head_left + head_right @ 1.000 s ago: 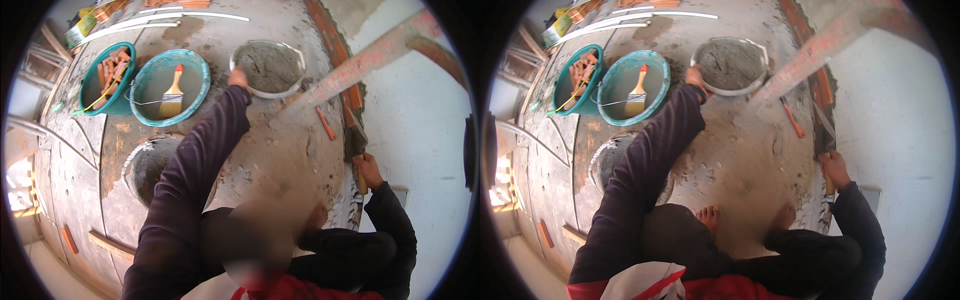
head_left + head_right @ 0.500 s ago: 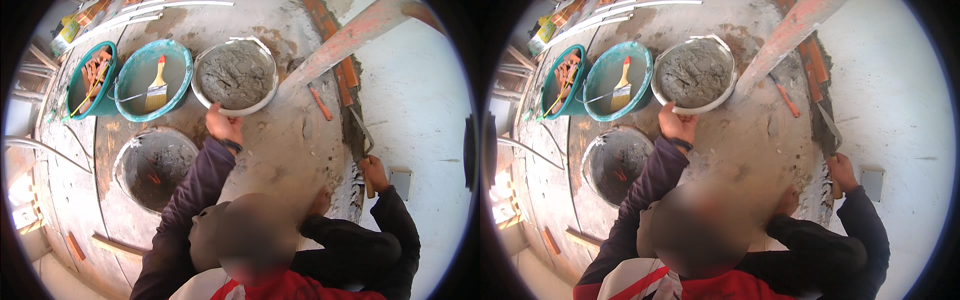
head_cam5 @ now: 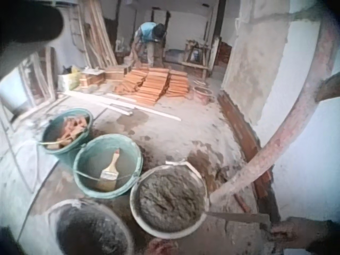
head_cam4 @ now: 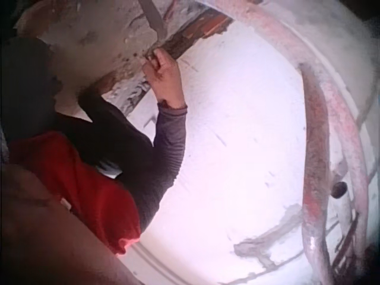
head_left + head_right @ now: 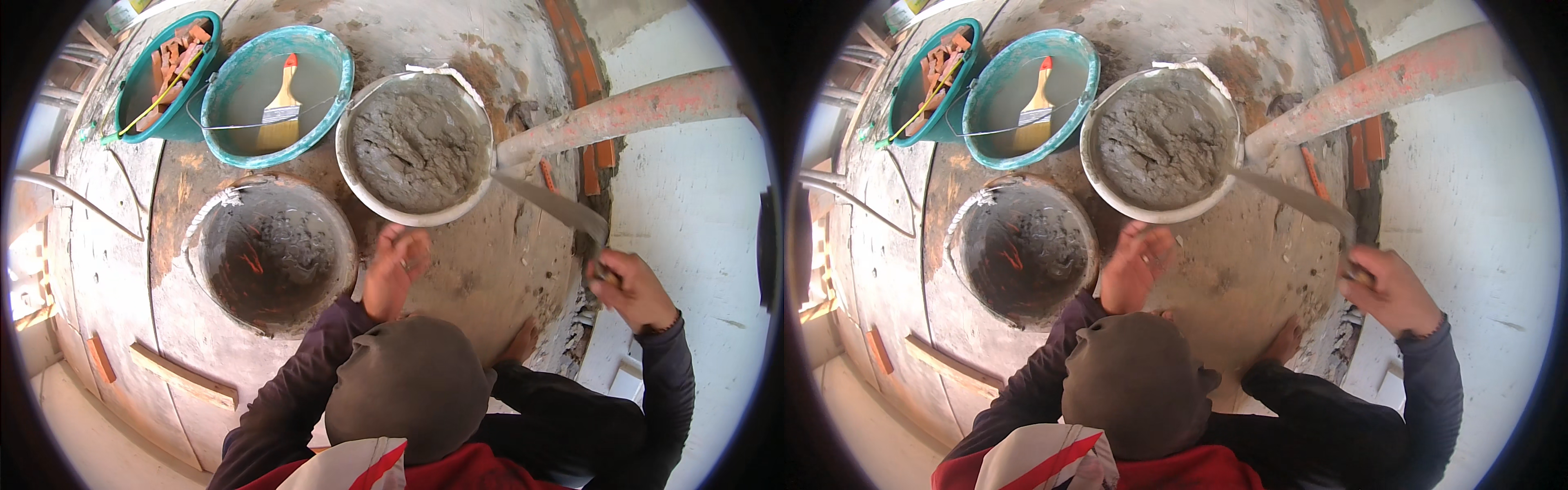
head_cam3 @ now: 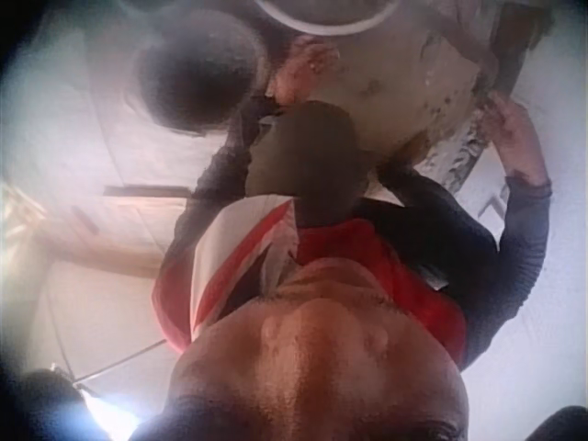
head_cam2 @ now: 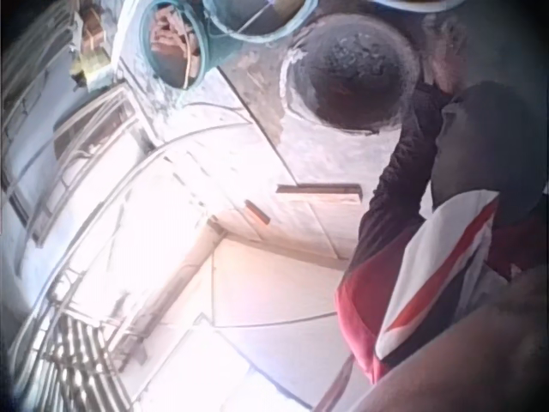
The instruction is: The person applies mortar to small clay bricks using a trowel and places them into a gap at the base of a wall, occasionally tapping them with a hammer or adjusting them by hand.
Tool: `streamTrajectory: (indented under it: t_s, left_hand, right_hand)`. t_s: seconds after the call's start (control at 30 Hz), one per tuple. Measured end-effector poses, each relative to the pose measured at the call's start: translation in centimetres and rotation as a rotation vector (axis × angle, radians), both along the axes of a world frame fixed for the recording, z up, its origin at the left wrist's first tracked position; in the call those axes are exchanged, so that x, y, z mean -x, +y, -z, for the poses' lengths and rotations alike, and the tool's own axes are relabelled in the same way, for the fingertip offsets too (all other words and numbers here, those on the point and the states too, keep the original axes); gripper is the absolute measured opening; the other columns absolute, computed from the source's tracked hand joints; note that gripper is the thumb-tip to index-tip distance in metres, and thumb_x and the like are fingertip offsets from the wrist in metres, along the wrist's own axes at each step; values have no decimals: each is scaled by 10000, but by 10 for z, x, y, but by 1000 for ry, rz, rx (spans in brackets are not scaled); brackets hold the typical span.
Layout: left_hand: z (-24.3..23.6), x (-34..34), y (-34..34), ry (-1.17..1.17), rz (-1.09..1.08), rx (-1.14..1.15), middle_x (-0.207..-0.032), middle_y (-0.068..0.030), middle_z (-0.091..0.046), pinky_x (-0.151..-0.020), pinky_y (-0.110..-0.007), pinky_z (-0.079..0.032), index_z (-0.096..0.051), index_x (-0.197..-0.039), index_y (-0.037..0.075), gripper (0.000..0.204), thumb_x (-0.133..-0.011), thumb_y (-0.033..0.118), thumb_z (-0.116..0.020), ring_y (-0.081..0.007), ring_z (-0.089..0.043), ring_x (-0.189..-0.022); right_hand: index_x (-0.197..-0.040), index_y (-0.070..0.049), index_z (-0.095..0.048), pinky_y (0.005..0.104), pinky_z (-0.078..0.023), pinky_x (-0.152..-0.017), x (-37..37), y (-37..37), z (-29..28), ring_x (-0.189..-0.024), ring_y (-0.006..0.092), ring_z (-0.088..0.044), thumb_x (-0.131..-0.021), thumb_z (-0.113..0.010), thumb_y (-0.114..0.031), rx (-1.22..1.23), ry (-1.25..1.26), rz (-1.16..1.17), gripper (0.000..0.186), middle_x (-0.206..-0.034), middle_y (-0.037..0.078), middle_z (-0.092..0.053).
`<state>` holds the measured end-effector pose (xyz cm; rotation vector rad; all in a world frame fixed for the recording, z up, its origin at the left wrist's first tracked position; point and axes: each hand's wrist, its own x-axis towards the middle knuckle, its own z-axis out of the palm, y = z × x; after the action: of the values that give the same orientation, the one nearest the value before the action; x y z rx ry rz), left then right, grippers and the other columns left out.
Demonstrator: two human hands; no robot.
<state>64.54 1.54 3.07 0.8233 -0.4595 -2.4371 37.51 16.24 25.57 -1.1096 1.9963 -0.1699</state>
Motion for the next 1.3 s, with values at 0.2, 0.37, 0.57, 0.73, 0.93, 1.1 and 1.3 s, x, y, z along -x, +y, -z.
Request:
streamTrajectory:
  t_s: [0.2,0.37,0.57,0.73,0.93,1.1,1.3]
  left_hand:
    - [131,-54,76,-267,654,751,-1157,-57,-623,-911,-388,-484,-561,-1246,139,405,-888,308,-648,-262,-602,-1057]
    - [131,-59,84,-491,644,1143,-1156,-59,-623,-907,-389,-485,-562,-1243,139,404,-886,306,-649,-263,-603,-1055]
    - [138,-48,83,-575,582,1302,-1155,-61,-624,-903,-390,-488,-564,-1240,139,401,-884,304,-649,-265,-604,-1054]
    - [140,-48,79,-627,575,1361,-1154,-62,-624,-899,-391,-489,-566,-1237,139,400,-882,302,-650,-265,-605,-1052]
    - [143,-51,77,-652,578,1402,-1152,-64,-625,-895,-392,-492,-567,-1234,139,397,-880,300,-650,-267,-607,-1051]
    - [145,-48,80,-640,579,1424,-1151,-66,-625,-891,-393,-493,-569,-1231,139,396,-878,298,-651,-268,-608,-1050]
    - [145,-54,79,-659,585,1427,-1150,-68,-626,-887,-394,-495,-571,-1228,139,393,-876,295,-652,-269,-609,-1048]
  right_hand:
    - [-965,45,-500,490,-481,-703,-41,-95,53,-812,442,-614,-933,-552,-172,141,444,-358,226,-825,267,-618]
    - [-939,67,-524,479,-526,-728,-76,-148,70,-814,432,-656,-919,-558,-145,176,599,-356,215,-807,254,-641]
    - [-896,43,-587,405,-562,-633,-77,-156,94,-747,344,-699,-855,-588,-88,167,860,-468,137,-813,209,-671]
    - [-896,42,-584,429,-562,-641,-79,-138,73,-731,347,-700,-859,-531,-64,68,827,-478,124,-777,211,-672]
    - [-913,54,-576,480,-551,-682,-66,-142,47,-765,394,-690,-847,-512,-46,101,753,-495,136,-777,246,-663]
    - [-934,66,-573,482,-543,-704,-63,-147,72,-811,425,-674,-840,-510,-42,33,671,-512,156,-824,262,-662]
    - [-920,60,-575,476,-544,-679,-70,-145,31,-765,427,-671,-830,-523,-21,49,704,-598,133,-785,242,-662]
